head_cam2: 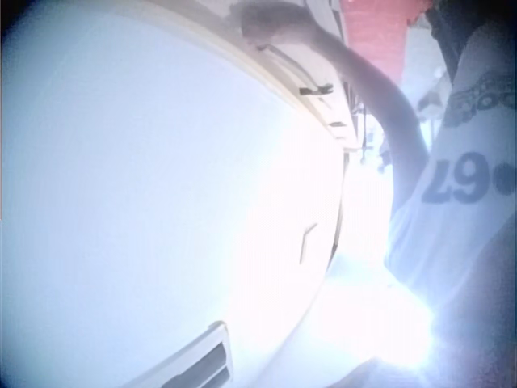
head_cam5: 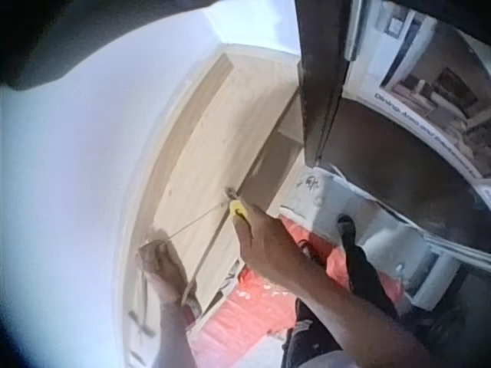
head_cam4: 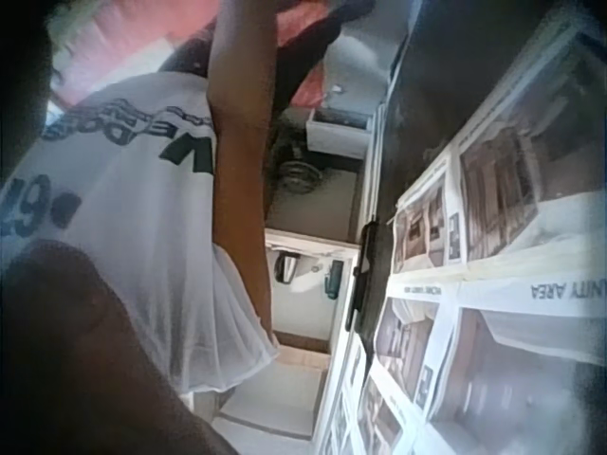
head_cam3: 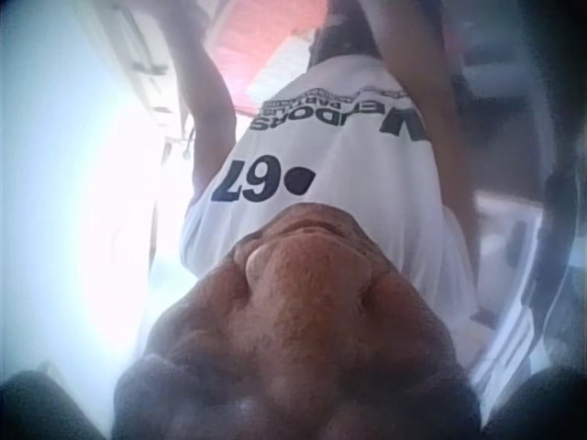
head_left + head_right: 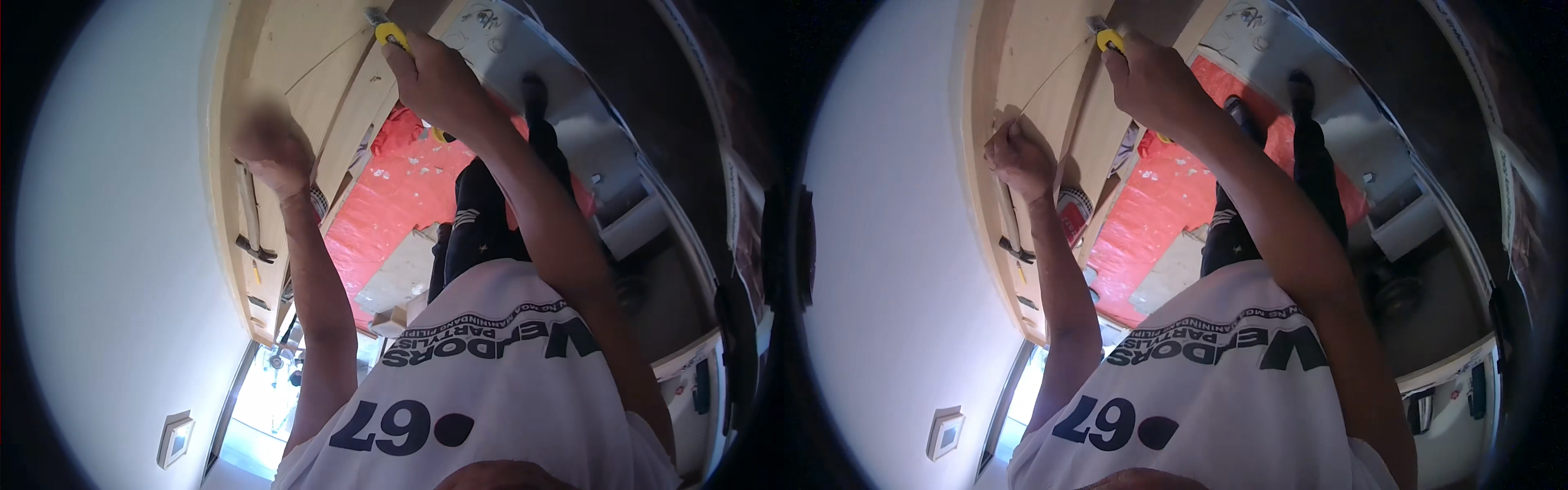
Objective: The person uses a yellow utility knife to trim and scrape a wooden cabinet trim piece. They repeatedly cut along the edge and remove small strips of material while moving around a cluttered renovation site.
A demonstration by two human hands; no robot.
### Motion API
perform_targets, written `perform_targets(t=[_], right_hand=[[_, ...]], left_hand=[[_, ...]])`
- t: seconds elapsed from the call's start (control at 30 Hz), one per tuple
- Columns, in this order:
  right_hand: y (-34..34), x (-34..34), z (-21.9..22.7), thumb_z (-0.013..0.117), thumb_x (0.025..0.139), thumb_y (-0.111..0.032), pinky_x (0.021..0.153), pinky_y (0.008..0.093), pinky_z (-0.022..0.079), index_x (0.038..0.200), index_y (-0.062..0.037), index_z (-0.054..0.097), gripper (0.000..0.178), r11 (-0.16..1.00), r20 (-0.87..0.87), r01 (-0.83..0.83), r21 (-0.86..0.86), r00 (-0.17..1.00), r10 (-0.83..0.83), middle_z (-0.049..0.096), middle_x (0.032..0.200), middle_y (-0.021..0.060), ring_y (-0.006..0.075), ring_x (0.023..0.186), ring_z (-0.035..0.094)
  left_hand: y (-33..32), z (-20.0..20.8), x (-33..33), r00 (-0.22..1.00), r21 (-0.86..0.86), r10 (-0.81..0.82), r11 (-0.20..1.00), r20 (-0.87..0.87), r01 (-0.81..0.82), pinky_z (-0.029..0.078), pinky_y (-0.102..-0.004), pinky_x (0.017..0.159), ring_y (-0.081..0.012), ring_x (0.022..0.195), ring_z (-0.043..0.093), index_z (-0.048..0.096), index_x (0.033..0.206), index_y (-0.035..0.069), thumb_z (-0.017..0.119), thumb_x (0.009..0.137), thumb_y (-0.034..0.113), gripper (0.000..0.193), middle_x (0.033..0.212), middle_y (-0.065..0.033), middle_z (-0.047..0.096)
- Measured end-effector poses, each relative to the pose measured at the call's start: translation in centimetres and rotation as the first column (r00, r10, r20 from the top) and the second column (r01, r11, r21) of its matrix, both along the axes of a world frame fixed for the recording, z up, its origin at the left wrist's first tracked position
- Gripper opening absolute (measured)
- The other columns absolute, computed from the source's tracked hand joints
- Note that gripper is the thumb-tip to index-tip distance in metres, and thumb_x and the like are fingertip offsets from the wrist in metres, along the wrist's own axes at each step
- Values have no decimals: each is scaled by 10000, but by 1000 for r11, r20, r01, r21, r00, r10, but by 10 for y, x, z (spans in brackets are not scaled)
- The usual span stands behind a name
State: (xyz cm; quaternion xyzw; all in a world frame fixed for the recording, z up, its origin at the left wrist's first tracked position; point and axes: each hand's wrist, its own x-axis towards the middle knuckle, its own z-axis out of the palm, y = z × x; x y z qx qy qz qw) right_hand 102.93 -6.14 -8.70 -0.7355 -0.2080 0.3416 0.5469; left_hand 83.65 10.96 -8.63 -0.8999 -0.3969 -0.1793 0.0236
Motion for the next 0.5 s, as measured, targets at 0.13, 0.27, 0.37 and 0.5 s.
perform_targets(t=[0.13,0.27,0.37,0.5], right_hand=[[1,-2,-13,502,971,-330,578,429,464,944,14,546,348,1000,77,-5,-5,997,5,574,655,191,331,597,601],[-26,10,-17,503,984,-338,444,316,409,925,-21,540,325,990,-21,105,93,994,-104,512,596,63,158,481,520],[-71,21,9,483,1002,-348,392,250,364,919,-45,526,317,955,-367,293,-42,885,-287,469,595,-1,79,443,454],[-136,12,-2,467,1009,-358,404,258,382,923,-52,516,322,944,-491,281,-172,807,-329,478,604,7,96,438,458]], left_hand=[[-3,0,-8,1000,-14,10,1000,13,-10,428,-447,845,-320,911,556,671,935,54,648,841,76,100,920,-126,629],[-9,12,4,998,-157,43,987,52,-34,452,-414,838,-309,942,561,670,1034,43,597,875,74,178,997,-150,617],[-21,29,8,966,-378,139,924,217,-48,450,-389,875,-303,997,558,648,1111,40,535,907,58,234,1073,-156,603],[-51,36,45,865,-239,1,961,502,138,437,-403,929,-315,1079,543,572,1220,7,443,925,-27,323,1134,-164,593]])
